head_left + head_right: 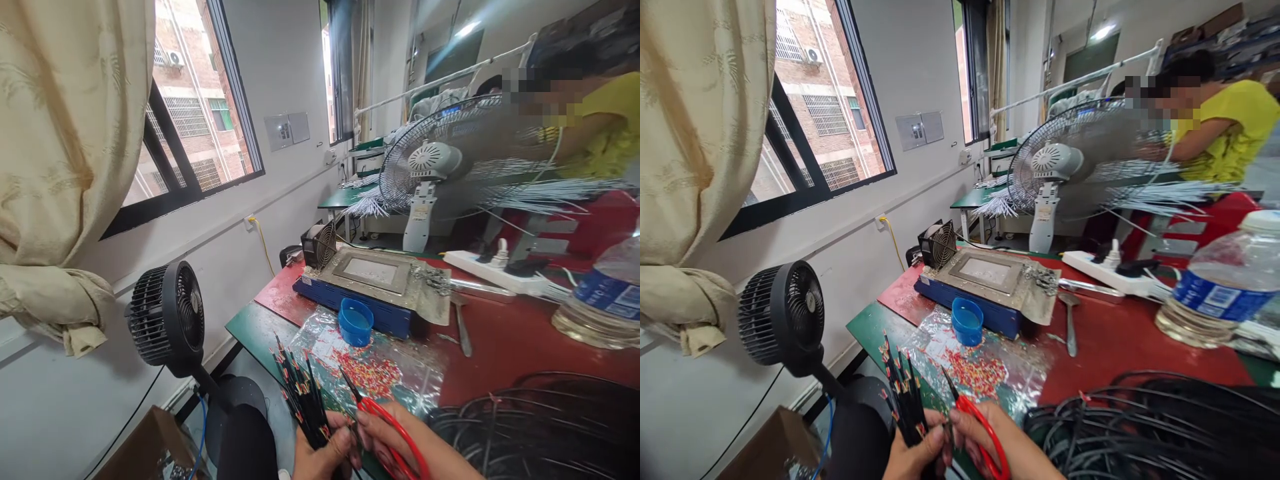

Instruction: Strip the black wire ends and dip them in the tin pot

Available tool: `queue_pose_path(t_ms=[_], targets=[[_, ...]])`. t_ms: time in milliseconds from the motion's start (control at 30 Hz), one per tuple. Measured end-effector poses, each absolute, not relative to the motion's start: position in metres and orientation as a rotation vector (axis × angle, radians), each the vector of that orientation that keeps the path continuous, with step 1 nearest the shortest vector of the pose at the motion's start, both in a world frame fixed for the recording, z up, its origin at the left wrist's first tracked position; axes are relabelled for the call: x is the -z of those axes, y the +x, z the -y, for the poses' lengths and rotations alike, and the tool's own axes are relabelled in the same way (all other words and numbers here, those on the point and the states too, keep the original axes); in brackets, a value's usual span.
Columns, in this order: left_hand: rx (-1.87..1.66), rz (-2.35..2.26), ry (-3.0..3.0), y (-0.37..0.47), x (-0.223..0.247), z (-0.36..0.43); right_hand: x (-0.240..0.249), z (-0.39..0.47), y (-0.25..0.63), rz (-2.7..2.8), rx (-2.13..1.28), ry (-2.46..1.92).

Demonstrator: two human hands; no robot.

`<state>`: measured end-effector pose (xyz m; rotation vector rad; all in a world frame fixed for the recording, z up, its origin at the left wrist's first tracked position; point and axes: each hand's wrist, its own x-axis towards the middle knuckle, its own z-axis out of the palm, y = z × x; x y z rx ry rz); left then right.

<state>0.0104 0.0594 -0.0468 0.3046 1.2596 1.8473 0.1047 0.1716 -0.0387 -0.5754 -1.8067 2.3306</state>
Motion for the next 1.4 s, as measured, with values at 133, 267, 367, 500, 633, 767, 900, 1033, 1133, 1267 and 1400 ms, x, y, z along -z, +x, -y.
queue_pose_path(t_ms=[133, 267, 367, 500, 633, 767, 900, 1033, 1133, 1267, 1400], targets=[[-1.798, -1.289, 0.338, 0.010, 0.049, -0.057, 0.039, -0.172, 0.104, 1.776, -2.352, -0.637], [-1.757, -1.294, 0.388, 0.009, 0.051, -0.056, 0.031, -0.171, 0.105, 1.759, -2.372, -0.690], [-1.742, -1.292, 0.441, 0.008, 0.055, -0.055, 0.025, -0.171, 0.105, 1.781, -2.367, -0.677], [-1.742, -1.300, 0.452, 0.007, 0.062, -0.054, 0.026, -0.171, 0.106, 1.806, -2.354, -0.669], [-1.730, -1.321, 0.465, 0.007, 0.063, -0.052, 0.035, -0.172, 0.106, 1.814, -2.359, -0.664], [-1.752, -1.323, 0.428, 0.007, 0.059, -0.051, 0.043, -0.174, 0.104, 1.807, -2.338, -0.650], [-1.780, -1.340, 0.394, 0.006, 0.059, -0.052, 0.051, -0.178, 0.102, 1.939, -2.234, -0.585], [-1.792, -1.369, 0.390, 0.007, 0.063, -0.052, 0.053, -0.181, 0.100, 2.068, -2.176, -0.470], [-1.792, -1.364, 0.378, 0.008, 0.064, -0.052, 0.052, -0.180, 0.099, 2.115, -2.117, -0.470], [-1.822, -1.335, 0.335, 0.010, 0.060, -0.053, 0.051, -0.180, 0.100, 2.099, -2.013, -0.601], [-1.794, -1.338, 0.253, 0.006, 0.054, -0.052, 0.049, -0.179, 0.104, 2.192, -1.351, -0.562]])
